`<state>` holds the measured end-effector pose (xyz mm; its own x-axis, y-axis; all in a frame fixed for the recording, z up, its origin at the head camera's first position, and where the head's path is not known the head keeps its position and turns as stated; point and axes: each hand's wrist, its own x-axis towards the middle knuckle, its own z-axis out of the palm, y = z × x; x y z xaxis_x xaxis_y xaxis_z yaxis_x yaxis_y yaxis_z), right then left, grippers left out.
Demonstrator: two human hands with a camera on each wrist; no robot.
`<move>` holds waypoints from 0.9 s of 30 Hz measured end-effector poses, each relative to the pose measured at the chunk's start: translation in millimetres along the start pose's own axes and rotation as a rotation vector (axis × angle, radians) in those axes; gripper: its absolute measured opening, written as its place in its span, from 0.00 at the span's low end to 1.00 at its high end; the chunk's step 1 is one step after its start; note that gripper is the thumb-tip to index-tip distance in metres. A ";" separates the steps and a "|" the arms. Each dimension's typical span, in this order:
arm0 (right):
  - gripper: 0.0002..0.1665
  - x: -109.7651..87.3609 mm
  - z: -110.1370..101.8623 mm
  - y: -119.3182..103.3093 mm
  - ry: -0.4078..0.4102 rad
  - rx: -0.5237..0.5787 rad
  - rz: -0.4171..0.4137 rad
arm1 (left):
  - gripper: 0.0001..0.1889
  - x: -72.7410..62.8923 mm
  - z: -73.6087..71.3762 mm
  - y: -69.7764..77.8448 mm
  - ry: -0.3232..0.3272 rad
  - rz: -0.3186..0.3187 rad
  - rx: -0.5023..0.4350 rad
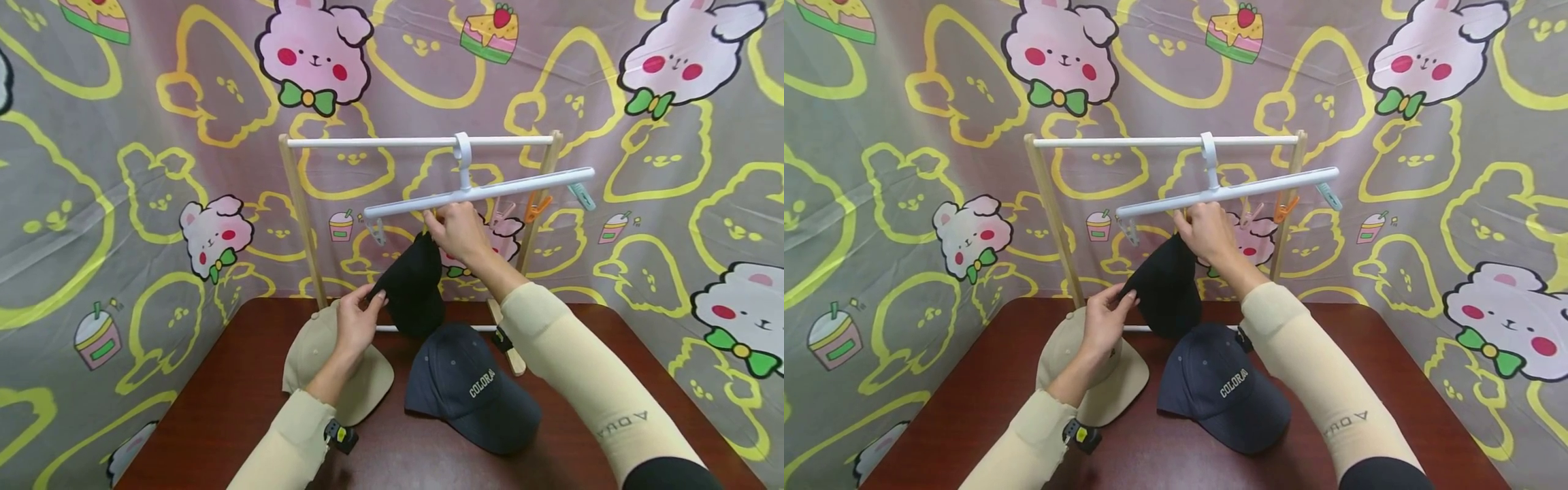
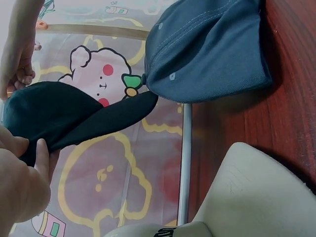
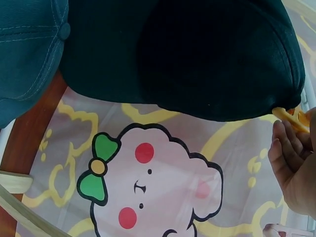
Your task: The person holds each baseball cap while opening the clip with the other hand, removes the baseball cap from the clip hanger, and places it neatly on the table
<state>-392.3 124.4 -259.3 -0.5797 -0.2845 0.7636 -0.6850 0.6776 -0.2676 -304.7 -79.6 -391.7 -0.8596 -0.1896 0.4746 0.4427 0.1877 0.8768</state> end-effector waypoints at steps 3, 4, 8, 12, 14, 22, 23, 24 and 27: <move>0.33 1.0 0.1 -0.8 -0.002 -0.003 -0.010 | 0.09 -1.2 -1.0 0.7 0.004 0.002 -0.015; 0.33 1.2 0.2 -1.1 -0.004 -0.005 -0.012 | 0.09 -1.6 -1.3 0.7 0.004 0.001 -0.024; 0.33 1.4 1.5 -1.6 -0.009 -0.011 -0.012 | 0.10 -3.7 -2.2 -2.2 0.007 -0.006 -0.059; 0.32 0.3 3.1 -1.5 -0.017 -0.017 0.015 | 0.10 -6.8 -2.6 -8.9 0.033 -0.030 -0.035; 0.31 -0.8 4.8 -0.6 -0.028 -0.027 0.034 | 0.10 -8.6 -3.0 -12.3 0.047 -0.048 -0.022; 0.30 -4.6 8.1 0.6 -0.004 -0.179 0.001 | 0.10 -11.2 -3.7 -20.3 0.058 -0.058 0.008; 0.30 -5.1 8.0 0.9 -0.003 -0.192 -0.005 | 0.10 -11.2 -3.4 -20.9 0.060 -0.054 0.013; 0.30 -5.6 7.6 0.9 -0.003 -0.195 -0.008 | 0.10 -11.0 -3.5 -21.8 0.062 -0.056 0.013; 0.30 -6.5 5.7 1.1 0.004 -0.187 0.003 | 0.10 -9.9 -2.5 -24.7 0.071 -0.055 0.001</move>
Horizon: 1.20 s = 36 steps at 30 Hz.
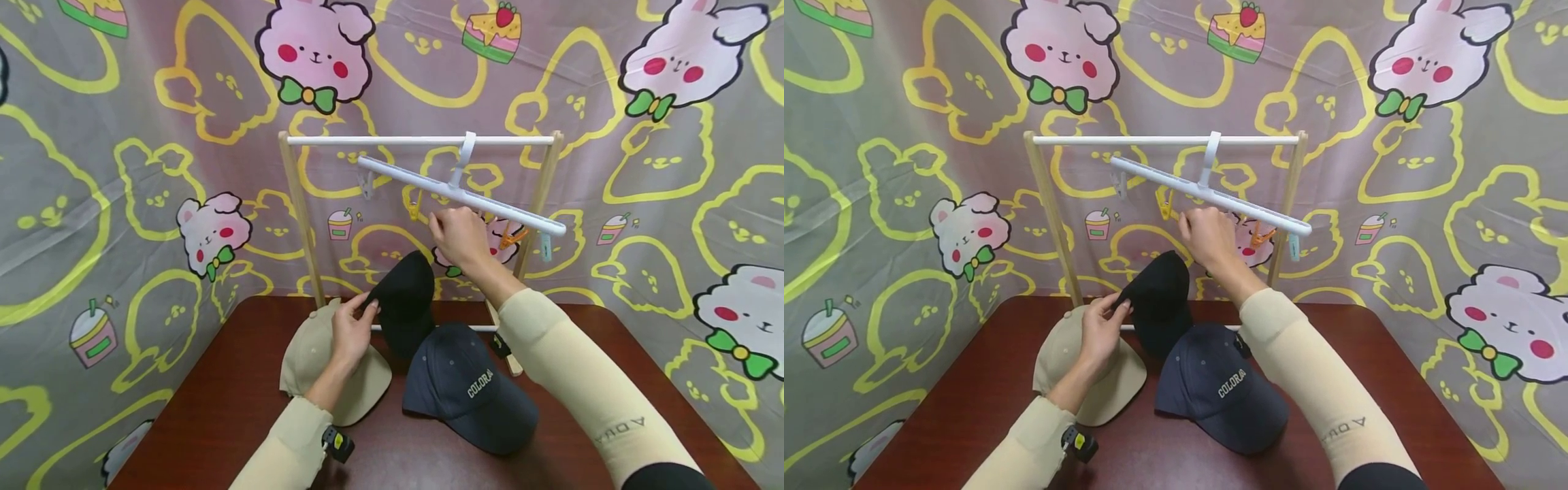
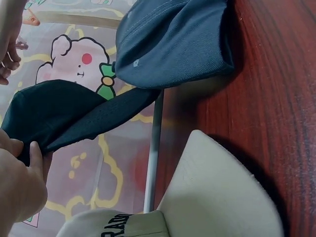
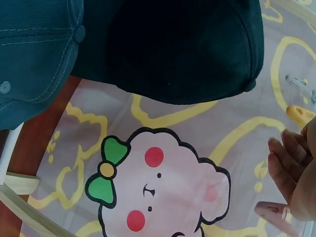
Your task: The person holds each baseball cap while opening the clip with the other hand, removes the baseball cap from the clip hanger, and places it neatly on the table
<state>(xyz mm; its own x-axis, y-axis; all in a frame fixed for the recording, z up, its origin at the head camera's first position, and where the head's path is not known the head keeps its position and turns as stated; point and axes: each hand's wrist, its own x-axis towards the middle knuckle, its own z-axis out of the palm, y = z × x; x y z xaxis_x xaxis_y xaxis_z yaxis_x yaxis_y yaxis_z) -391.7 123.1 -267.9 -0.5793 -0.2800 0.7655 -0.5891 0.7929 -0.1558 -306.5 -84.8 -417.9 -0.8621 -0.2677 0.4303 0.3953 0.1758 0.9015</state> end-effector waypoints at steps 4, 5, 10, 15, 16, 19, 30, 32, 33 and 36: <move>0.29 -2.0 -5.3 1.5 0.017 0.029 0.011 | 0.10 1.3 2.4 -3.1 0.010 -0.020 -0.030; 0.29 -2.7 -6.8 1.7 0.019 0.038 0.011 | 0.10 1.3 2.7 -3.4 0.012 -0.032 -0.033; 0.30 -9.6 -14.7 2.9 0.004 0.076 0.002 | 0.09 2.2 3.7 -7.1 -0.005 -0.095 0.014; 0.30 -18.6 -23.6 3.3 0.010 0.107 -0.012 | 0.09 2.6 2.8 -10.9 -0.053 -0.157 0.133; 0.30 -20.5 -25.8 3.1 0.012 0.116 -0.011 | 0.09 2.5 2.7 -11.7 -0.059 -0.165 0.159; 0.30 -26.4 -32.1 3.5 0.019 0.155 -0.010 | 0.10 1.9 3.0 -14.1 -0.086 -0.203 0.207; 0.30 -48.3 -49.5 27.1 0.075 0.202 0.019 | 0.14 4.5 8.8 -21.3 -0.219 -0.305 0.251; 0.30 -53.6 -51.9 32.3 0.074 0.211 0.037 | 0.15 5.5 10.5 -22.0 -0.246 -0.321 0.233; 0.29 -56.3 -53.1 34.3 0.070 0.219 0.049 | 0.15 5.9 11.5 -22.5 -0.256 -0.330 0.220; 0.27 -64.4 -56.7 39.3 0.050 0.228 0.088 | 0.17 6.9 14.3 -24.4 -0.267 -0.371 0.198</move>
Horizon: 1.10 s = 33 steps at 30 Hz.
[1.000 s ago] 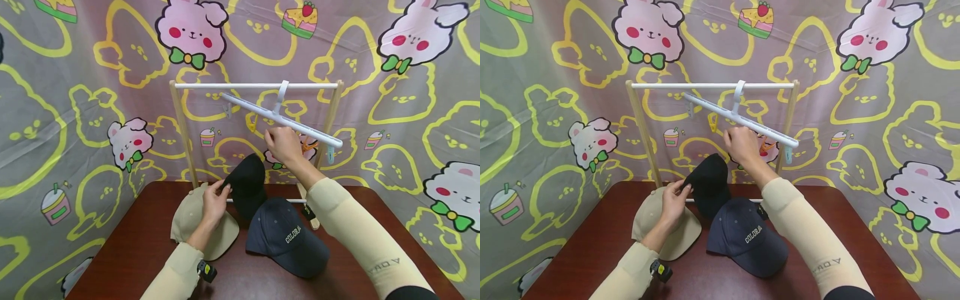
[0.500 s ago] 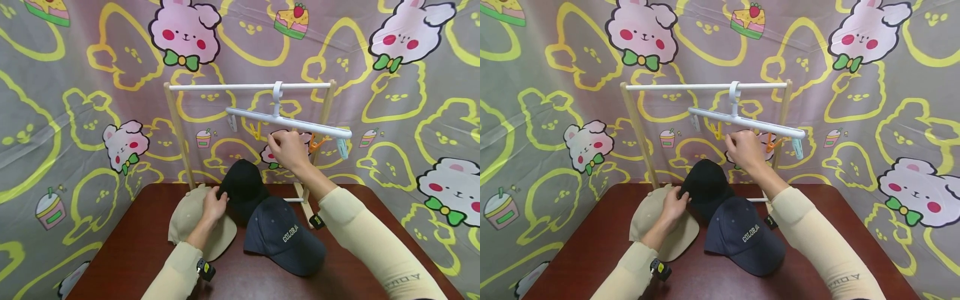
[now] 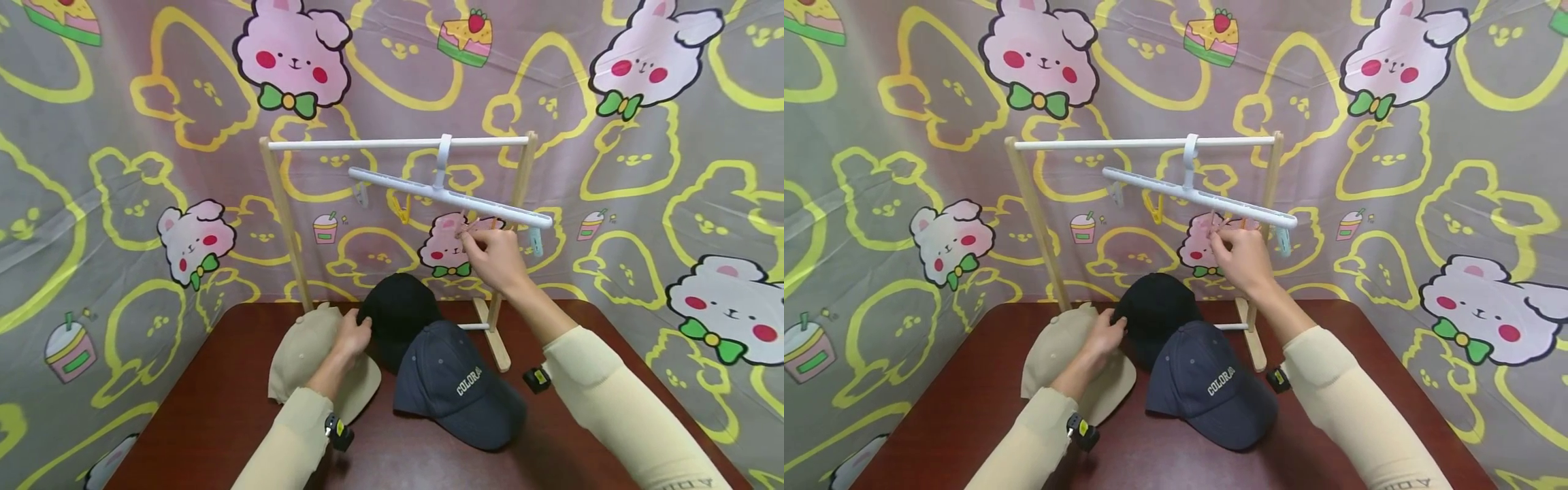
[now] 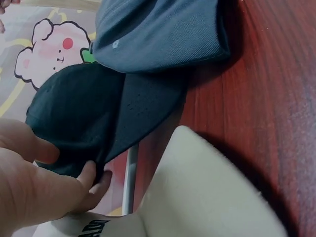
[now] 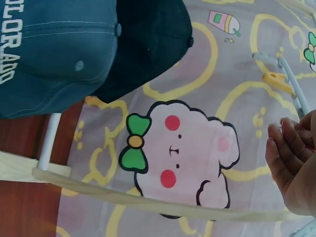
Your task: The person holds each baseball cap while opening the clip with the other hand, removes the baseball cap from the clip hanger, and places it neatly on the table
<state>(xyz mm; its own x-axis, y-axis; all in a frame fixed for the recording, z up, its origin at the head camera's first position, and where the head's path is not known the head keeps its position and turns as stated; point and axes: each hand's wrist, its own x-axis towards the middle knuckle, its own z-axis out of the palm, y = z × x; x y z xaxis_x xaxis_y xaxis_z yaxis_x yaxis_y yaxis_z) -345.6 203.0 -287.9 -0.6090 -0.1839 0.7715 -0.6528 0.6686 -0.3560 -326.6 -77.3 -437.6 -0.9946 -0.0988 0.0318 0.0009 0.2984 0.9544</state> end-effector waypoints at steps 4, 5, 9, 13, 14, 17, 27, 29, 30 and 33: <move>0.25 -7.2 -1.7 4.5 -0.014 0.012 0.030 | 0.24 0.9 -1.5 -2.3 -0.012 -0.033 -0.010; 0.24 -8.7 -2.5 5.5 -0.015 0.016 0.035 | 0.27 1.0 -2.1 -2.7 -0.019 -0.039 -0.016; 0.20 -15.2 -7.5 11.2 -0.015 0.023 0.063 | 0.37 -0.6 -5.5 -3.8 -0.055 -0.054 -0.034; 0.22 -25.3 -14.4 18.2 -0.029 0.011 0.092 | 0.40 -7.2 -10.3 -0.7 -0.103 -0.042 -0.024; 0.22 -28.5 -16.0 20.1 -0.036 0.009 0.098 | 0.40 -9.9 -11.9 1.2 -0.114 -0.035 -0.019; 0.22 -39.0 -20.7 26.1 -0.046 -0.009 0.111 | 0.38 -19.4 -18.2 9.2 -0.142 -0.008 -0.020; 0.11 -74.1 -37.7 45.3 -0.072 -0.116 0.116 | 0.29 -37.3 -50.0 31.0 -0.181 0.211 0.154; 0.10 -80.7 -40.8 49.1 -0.079 -0.127 0.115 | 0.28 -38.9 -56.7 32.1 -0.170 0.250 0.189; 0.09 -83.8 -42.1 51.2 -0.084 -0.132 0.116 | 0.28 -39.6 -60.3 32.4 -0.165 0.268 0.202; 0.08 -93.2 -45.4 58.0 -0.109 -0.149 0.112 | 0.27 -40.9 -72.0 32.9 -0.141 0.338 0.257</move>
<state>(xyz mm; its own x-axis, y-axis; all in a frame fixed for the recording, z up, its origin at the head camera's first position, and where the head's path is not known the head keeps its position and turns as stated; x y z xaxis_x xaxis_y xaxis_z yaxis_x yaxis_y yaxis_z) -306.3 291.6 -356.6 -0.7245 -0.1740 0.6670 -0.5094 0.7871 -0.3480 -278.5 -131.9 -386.1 -0.9473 0.1697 0.2716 0.3202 0.5195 0.7922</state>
